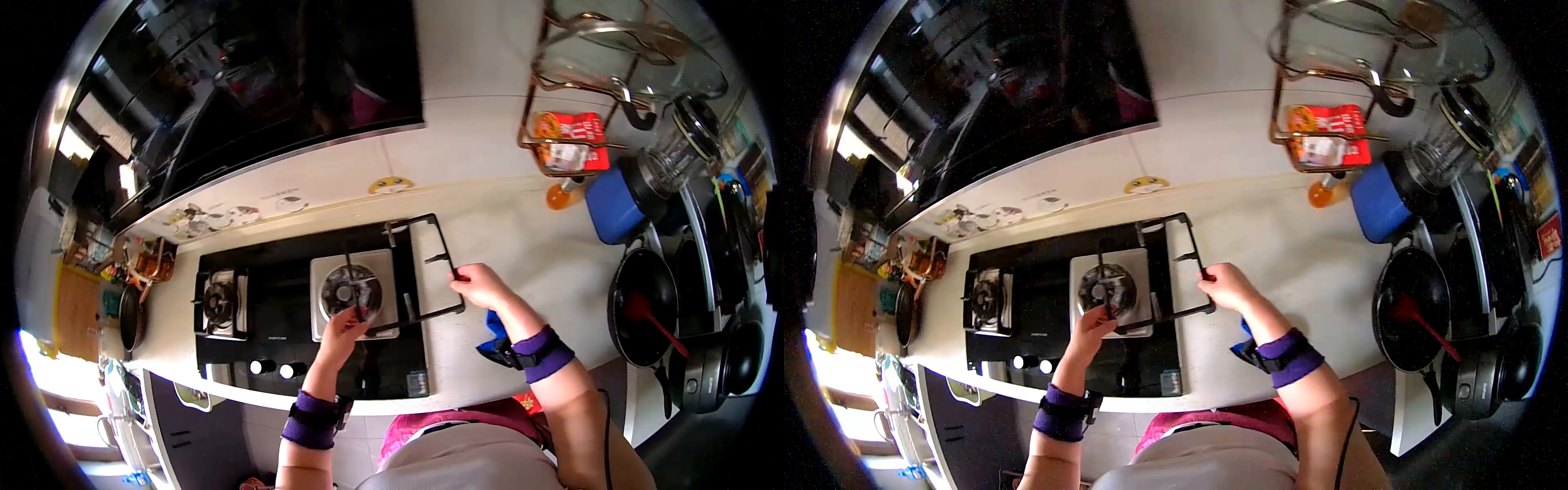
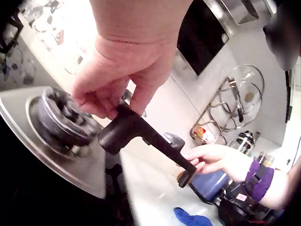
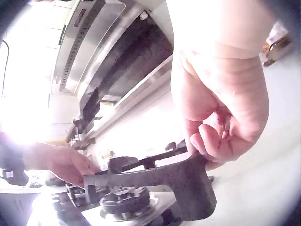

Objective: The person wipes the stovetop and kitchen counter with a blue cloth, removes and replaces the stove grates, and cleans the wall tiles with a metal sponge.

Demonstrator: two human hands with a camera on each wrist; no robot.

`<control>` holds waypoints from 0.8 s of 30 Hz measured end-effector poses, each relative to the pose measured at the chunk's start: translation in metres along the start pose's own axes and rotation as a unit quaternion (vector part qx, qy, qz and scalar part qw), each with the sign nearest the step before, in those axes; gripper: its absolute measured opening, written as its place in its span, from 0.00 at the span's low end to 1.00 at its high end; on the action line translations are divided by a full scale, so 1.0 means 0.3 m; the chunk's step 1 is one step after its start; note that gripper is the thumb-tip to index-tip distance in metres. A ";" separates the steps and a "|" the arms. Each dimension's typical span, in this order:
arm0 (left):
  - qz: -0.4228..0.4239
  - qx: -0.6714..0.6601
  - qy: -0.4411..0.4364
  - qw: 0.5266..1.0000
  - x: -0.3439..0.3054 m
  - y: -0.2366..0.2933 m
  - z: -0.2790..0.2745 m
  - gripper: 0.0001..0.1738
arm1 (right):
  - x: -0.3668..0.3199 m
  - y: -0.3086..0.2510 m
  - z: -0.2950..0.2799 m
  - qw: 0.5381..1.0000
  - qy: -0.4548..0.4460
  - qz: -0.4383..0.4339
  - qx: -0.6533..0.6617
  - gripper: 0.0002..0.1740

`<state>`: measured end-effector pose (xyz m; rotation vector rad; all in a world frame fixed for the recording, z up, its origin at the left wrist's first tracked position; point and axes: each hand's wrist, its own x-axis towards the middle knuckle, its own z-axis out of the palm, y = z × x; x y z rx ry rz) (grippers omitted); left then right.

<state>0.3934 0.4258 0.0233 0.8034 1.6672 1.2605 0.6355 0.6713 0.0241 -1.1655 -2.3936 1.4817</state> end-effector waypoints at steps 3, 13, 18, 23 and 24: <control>-0.038 0.038 0.038 0.998 -0.052 -0.005 -0.194 0.17 | 0.074 -0.085 0.201 0.999 -0.009 -0.021 0.025 0.16; -0.056 0.010 0.008 0.998 -0.042 -0.158 -0.469 0.21 | 0.110 -0.147 0.518 0.998 0.036 0.004 0.043 0.14; -0.055 0.004 -0.008 0.998 -0.007 -0.220 -0.491 0.21 | 0.091 -0.143 0.548 0.998 0.048 0.033 0.017 0.15; -0.075 0.024 -0.007 0.997 -0.007 -0.232 -0.498 0.22 | 0.070 -0.138 0.572 0.997 0.072 0.021 0.012 0.14; -0.079 0.018 -0.005 0.997 -0.008 -0.232 -0.497 0.22 | 0.070 -0.133 0.578 0.997 0.074 0.020 0.020 0.14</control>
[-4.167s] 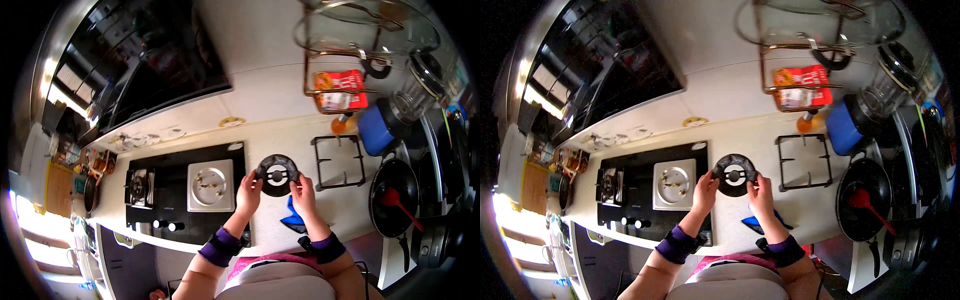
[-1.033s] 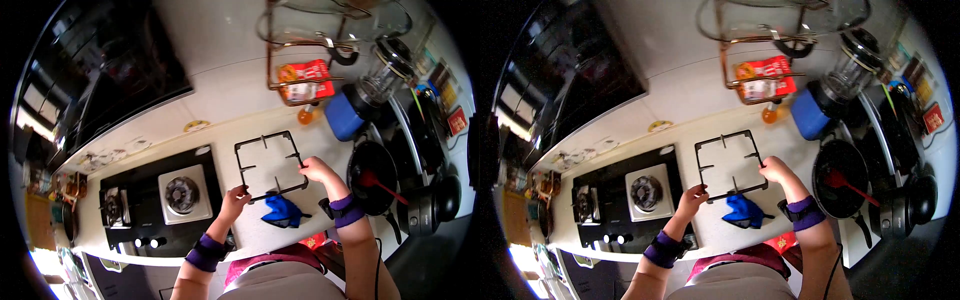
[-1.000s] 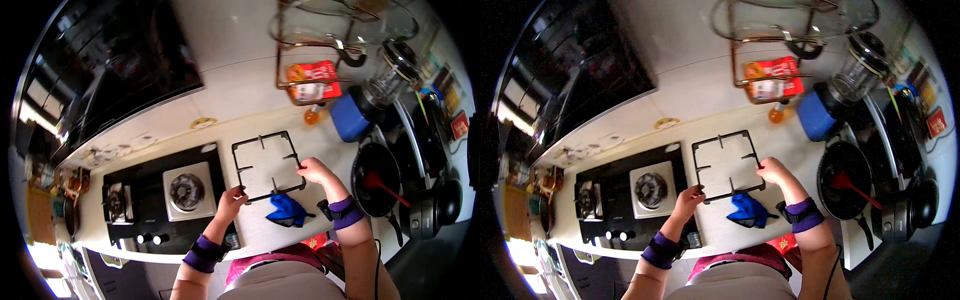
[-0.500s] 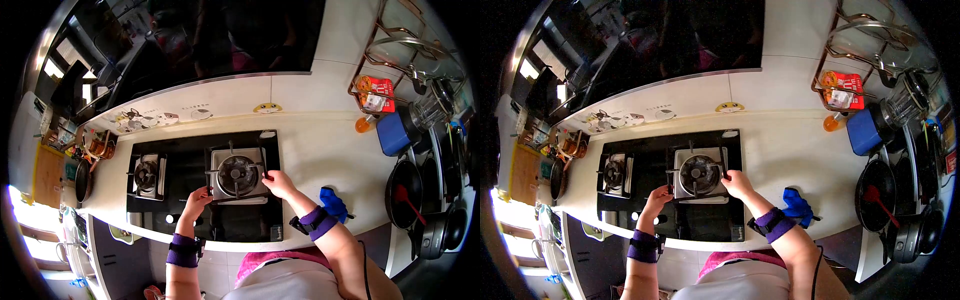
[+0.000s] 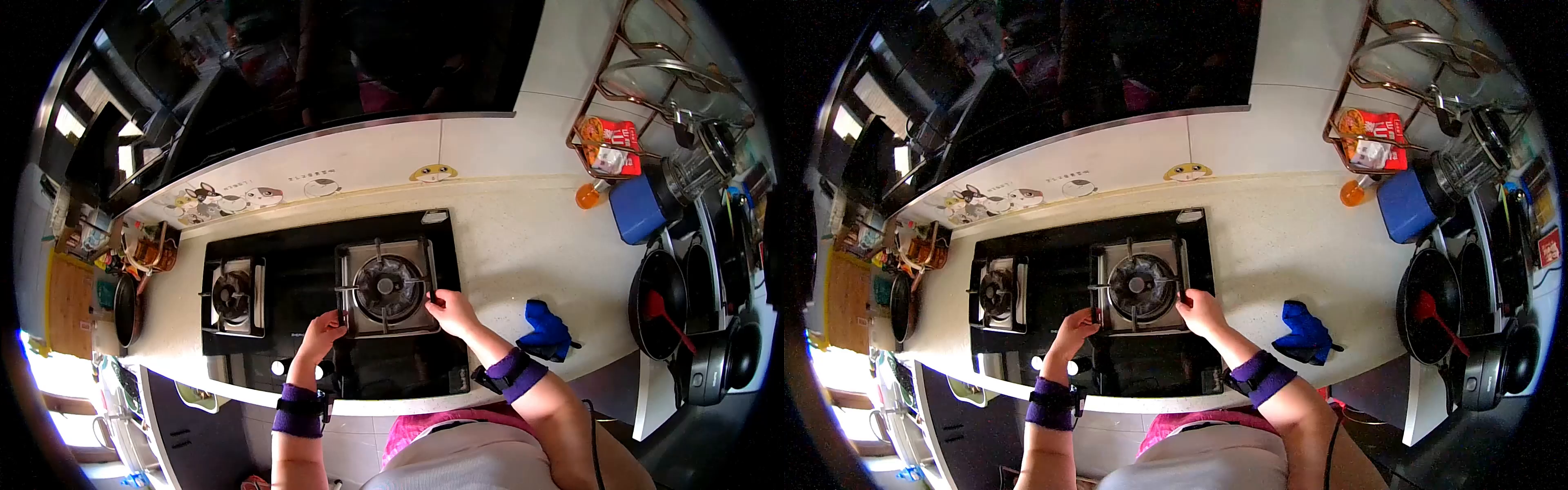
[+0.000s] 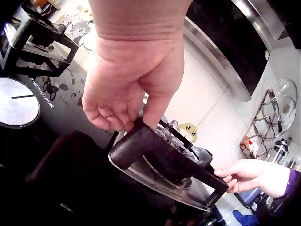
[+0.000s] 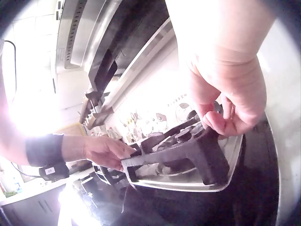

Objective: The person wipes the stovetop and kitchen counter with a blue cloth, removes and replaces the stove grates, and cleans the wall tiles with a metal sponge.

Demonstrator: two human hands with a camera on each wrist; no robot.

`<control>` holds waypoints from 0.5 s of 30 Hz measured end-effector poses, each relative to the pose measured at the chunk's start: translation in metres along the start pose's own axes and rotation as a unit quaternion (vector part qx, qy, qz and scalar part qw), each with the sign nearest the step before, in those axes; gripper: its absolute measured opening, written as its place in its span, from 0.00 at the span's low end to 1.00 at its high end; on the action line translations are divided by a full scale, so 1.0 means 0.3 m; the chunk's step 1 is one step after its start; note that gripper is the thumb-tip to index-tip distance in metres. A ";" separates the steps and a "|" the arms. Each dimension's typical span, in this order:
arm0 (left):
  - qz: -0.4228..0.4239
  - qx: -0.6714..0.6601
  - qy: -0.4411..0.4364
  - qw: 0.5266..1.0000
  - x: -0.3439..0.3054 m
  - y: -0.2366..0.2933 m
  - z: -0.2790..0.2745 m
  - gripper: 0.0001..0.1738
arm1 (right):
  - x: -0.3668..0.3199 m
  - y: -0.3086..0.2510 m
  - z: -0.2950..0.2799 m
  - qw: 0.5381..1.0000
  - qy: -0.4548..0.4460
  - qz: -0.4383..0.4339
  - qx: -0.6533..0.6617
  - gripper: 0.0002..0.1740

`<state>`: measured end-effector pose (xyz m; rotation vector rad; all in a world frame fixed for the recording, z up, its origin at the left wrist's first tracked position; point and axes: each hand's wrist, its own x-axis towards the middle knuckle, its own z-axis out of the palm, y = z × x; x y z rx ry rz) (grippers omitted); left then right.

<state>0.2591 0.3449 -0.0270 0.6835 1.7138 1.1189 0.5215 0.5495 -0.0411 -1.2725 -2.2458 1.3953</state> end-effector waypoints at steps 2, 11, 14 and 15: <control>-0.002 -0.025 -0.003 1.000 -0.003 -0.004 0.002 0.22 | 0.004 0.025 0.017 1.000 0.013 -0.014 0.012 0.14; 0.041 0.037 0.167 0.984 -0.001 -0.041 -0.003 0.34 | -0.155 0.031 -0.213 0.997 0.040 -0.066 0.001 0.25; 0.146 0.054 0.259 0.953 -0.029 0.051 0.042 0.29 | -0.272 0.226 -0.409 0.953 0.170 -0.170 -0.186 0.27; 0.178 0.065 0.284 0.940 -0.048 0.110 0.088 0.27 | -0.341 0.238 -0.503 0.950 0.151 -0.121 -0.246 0.28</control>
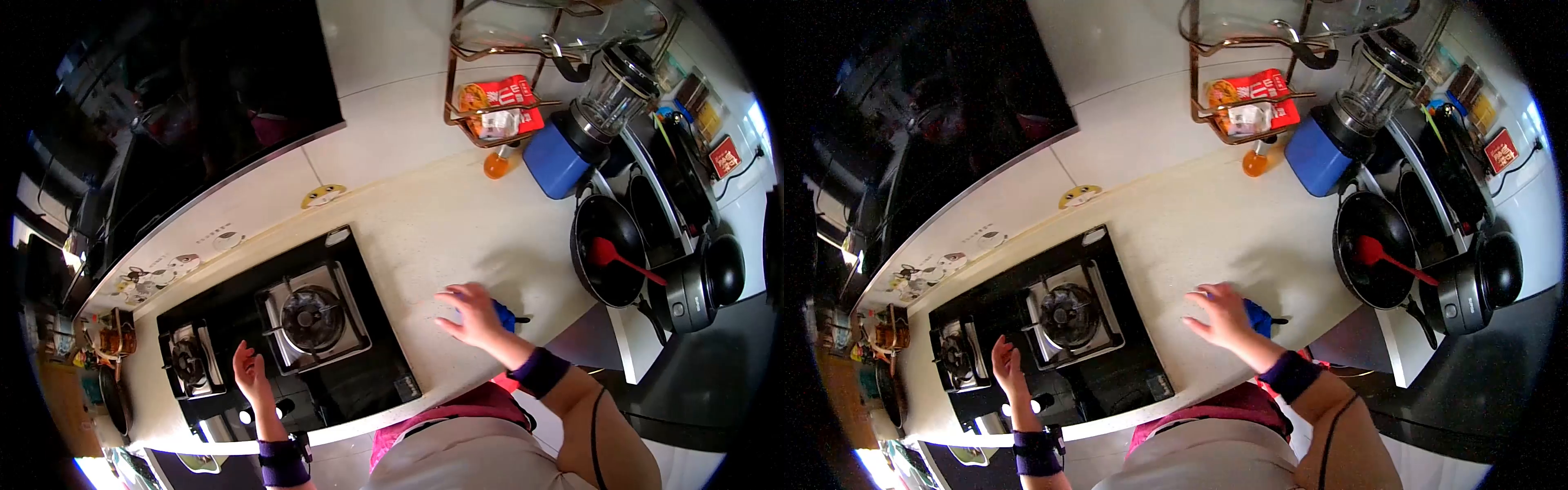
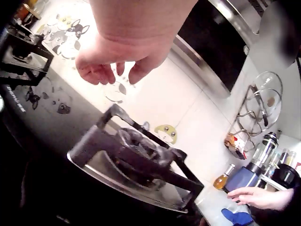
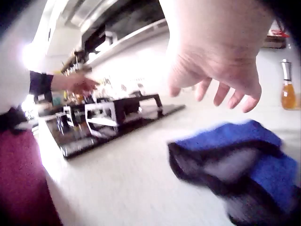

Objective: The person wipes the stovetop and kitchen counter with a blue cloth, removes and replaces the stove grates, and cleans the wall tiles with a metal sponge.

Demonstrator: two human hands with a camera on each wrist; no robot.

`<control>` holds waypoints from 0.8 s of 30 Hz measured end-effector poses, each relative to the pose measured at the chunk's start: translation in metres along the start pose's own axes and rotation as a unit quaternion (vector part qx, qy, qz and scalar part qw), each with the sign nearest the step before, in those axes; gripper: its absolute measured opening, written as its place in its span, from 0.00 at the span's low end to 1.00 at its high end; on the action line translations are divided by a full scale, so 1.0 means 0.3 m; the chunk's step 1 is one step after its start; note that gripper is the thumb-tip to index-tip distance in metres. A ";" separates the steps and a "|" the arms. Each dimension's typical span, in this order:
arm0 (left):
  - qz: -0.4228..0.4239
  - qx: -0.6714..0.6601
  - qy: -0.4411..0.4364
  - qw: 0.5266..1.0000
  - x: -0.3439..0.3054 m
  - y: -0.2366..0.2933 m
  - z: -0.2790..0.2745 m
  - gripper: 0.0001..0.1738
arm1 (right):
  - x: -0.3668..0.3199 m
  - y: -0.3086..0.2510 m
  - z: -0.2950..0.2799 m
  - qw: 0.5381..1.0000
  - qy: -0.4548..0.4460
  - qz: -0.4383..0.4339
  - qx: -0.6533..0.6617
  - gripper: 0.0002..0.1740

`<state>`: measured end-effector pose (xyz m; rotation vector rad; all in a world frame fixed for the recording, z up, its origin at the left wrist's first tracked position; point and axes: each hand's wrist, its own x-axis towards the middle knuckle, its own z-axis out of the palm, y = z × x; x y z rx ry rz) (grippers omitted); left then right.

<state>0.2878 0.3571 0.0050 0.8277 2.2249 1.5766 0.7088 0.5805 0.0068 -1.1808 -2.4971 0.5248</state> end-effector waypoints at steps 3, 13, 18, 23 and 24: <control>0.072 -0.032 -0.010 0.997 -0.049 0.107 0.109 0.19 | -0.149 0.141 -0.092 0.999 0.029 -0.038 -0.008 0.32; 0.167 -0.030 -0.298 0.939 -0.398 0.413 0.604 0.12 | -0.146 -0.014 0.113 0.994 -0.065 -0.085 0.024 0.42; 0.108 -0.021 -0.353 0.929 -0.469 0.393 0.689 0.12 | 0.086 0.031 0.229 0.982 -0.054 -0.178 0.037 0.35; 0.092 -0.003 -0.386 0.918 -0.474 0.400 0.773 0.12 | 0.445 0.292 0.202 0.990 0.052 -0.035 -0.127 0.34; 0.087 0.000 -0.391 0.916 -0.477 0.403 0.787 0.12 | 0.489 0.365 0.169 0.985 0.071 0.006 -0.156 0.33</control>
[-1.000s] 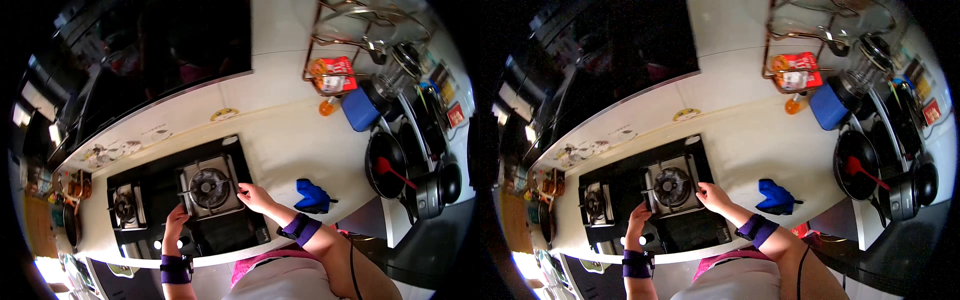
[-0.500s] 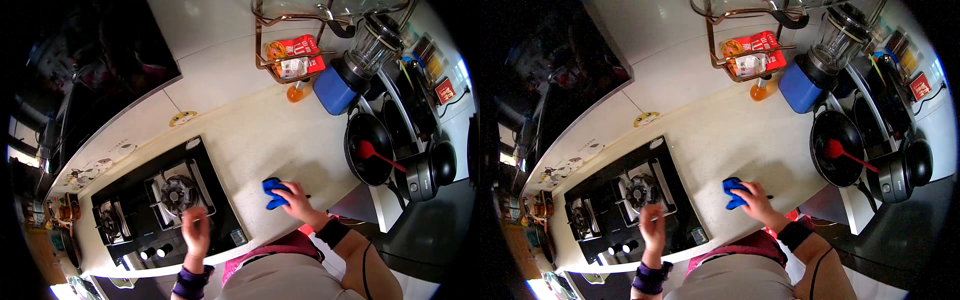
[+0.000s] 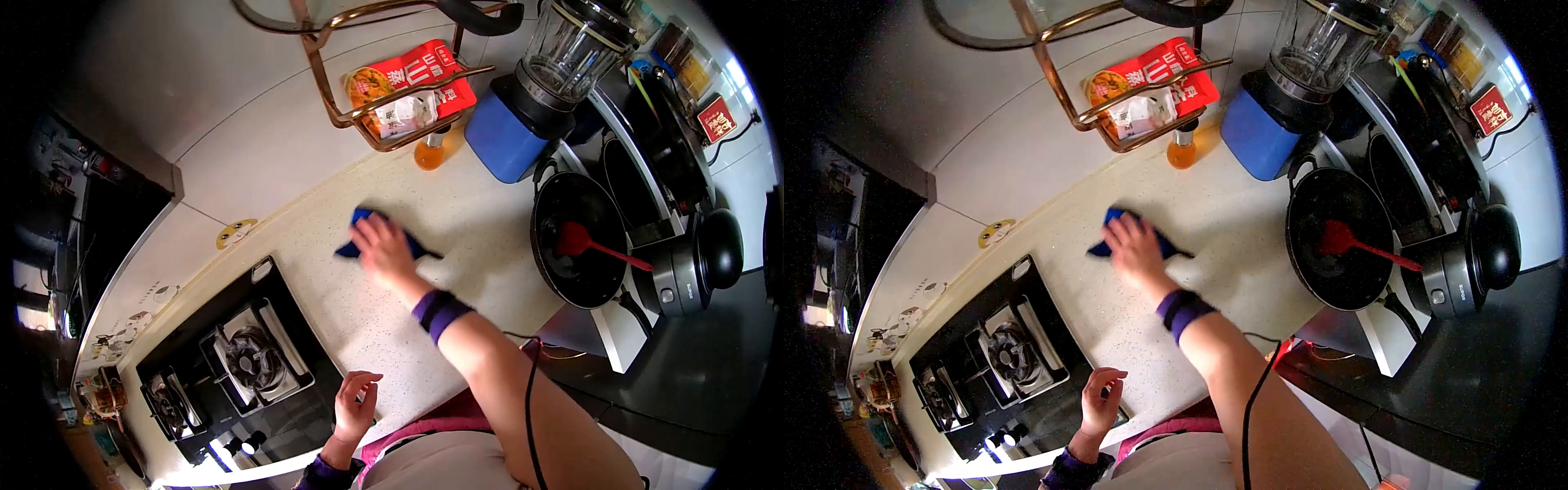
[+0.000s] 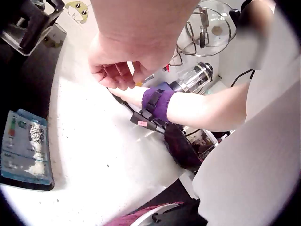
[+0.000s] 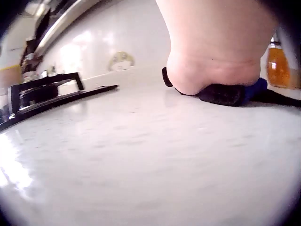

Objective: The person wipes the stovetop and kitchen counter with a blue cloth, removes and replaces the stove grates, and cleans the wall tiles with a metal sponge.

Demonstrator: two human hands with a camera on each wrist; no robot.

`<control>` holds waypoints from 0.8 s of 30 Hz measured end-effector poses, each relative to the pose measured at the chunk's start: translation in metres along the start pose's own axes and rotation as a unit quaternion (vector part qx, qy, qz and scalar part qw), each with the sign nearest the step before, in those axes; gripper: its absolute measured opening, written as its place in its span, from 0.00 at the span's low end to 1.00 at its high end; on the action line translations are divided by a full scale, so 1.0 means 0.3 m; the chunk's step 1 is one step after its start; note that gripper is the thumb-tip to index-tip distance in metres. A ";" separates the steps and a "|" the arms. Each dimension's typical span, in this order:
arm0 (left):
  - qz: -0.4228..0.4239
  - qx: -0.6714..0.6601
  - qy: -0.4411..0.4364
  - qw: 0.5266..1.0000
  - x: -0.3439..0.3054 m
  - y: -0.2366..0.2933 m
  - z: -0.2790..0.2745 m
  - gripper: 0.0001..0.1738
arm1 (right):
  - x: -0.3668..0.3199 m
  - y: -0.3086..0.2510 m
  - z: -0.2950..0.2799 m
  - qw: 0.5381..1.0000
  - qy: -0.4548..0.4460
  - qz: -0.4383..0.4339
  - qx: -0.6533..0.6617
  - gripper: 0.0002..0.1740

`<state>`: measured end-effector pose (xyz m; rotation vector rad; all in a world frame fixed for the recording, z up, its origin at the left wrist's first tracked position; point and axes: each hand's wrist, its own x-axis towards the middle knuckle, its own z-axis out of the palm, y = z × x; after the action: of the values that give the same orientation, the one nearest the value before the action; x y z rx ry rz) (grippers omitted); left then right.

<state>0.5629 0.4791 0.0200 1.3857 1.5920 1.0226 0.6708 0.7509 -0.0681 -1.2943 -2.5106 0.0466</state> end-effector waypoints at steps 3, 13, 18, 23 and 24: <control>-0.001 -0.008 -0.019 1.000 0.029 -0.001 0.051 0.11 | 0.003 0.231 -0.032 0.995 0.063 0.082 0.002 0.31; 0.022 -0.016 -0.105 0.994 0.270 -0.018 0.221 0.11 | -0.347 0.347 -0.290 0.958 0.165 0.210 0.106 0.32; 0.067 0.032 -0.040 0.996 0.641 -0.090 0.319 0.16 | -0.447 0.415 -0.137 0.940 0.028 0.333 -0.065 0.46; 0.088 0.094 0.019 0.991 1.043 -0.022 0.475 0.35 | -0.302 0.456 -0.121 0.923 0.063 0.377 -0.039 0.44; 0.093 0.103 0.048 0.989 1.106 -0.016 0.514 0.37 | -0.284 0.465 -0.120 0.922 0.063 0.381 -0.033 0.44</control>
<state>0.6683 0.8206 -0.0583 1.6726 1.7020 1.0705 0.8374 0.7611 -0.0803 -2.1415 -1.7721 0.0504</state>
